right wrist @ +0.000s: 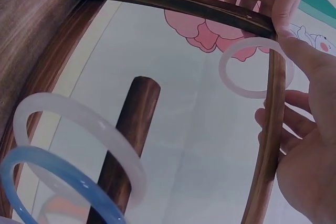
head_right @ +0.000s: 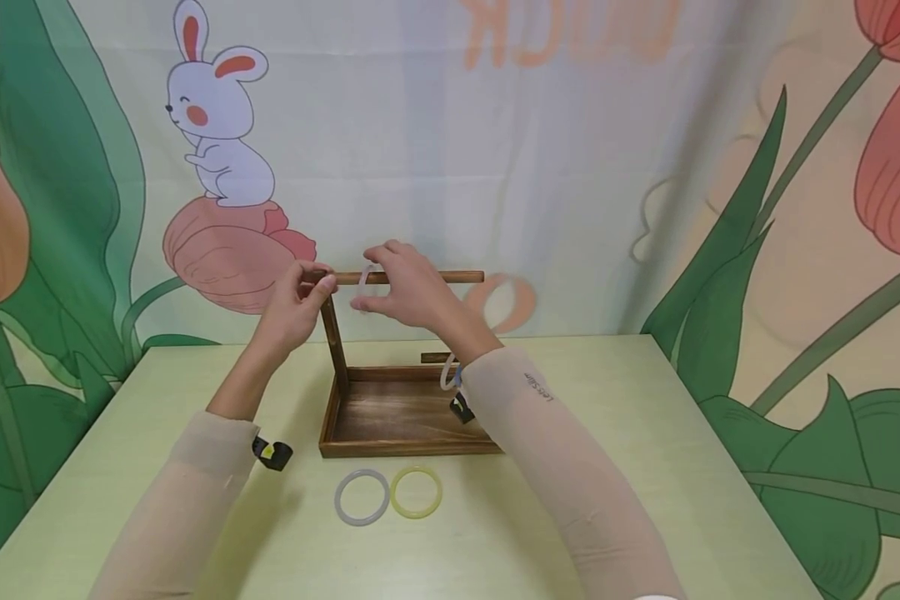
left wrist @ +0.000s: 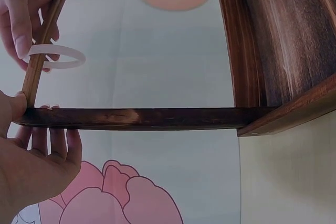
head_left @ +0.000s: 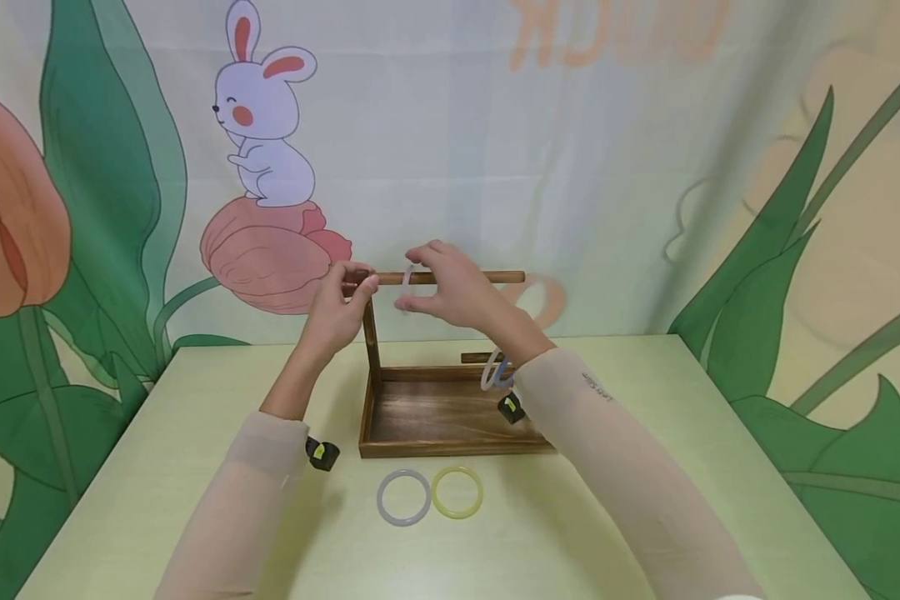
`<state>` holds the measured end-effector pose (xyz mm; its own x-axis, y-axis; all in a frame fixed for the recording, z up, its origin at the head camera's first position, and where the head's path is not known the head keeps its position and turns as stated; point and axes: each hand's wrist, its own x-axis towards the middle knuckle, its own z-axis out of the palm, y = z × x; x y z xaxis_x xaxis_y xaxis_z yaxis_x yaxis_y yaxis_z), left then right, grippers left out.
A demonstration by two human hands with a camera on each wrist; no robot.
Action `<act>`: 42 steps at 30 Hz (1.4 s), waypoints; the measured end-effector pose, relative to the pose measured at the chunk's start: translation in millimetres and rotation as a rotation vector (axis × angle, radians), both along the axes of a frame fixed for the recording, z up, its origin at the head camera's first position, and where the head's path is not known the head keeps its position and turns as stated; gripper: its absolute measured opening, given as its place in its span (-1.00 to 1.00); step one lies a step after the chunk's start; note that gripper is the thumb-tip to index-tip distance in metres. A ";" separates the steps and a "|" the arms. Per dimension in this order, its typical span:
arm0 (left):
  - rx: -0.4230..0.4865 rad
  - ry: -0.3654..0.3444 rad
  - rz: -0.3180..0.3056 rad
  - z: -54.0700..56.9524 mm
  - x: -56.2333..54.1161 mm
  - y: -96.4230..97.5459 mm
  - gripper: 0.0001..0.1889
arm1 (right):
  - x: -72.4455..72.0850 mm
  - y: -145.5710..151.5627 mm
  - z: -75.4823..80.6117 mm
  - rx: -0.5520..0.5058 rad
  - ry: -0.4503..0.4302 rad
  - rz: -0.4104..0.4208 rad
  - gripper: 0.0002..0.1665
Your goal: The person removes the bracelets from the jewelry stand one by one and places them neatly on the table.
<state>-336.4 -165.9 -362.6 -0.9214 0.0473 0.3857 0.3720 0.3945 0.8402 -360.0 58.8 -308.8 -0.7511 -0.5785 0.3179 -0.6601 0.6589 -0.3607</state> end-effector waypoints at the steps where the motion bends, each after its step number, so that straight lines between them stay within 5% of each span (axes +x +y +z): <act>1: 0.000 0.001 -0.003 -0.3 -0.2 0.1 -0.61 | -1.0 -0.3 0.1 0.005 -0.003 0.000 -0.09; 42: 0.006 0.005 -0.003 -2.6 -0.3 0.4 -0.61 | -2.9 -5.4 -4.9 0.045 -0.042 -0.036 -0.11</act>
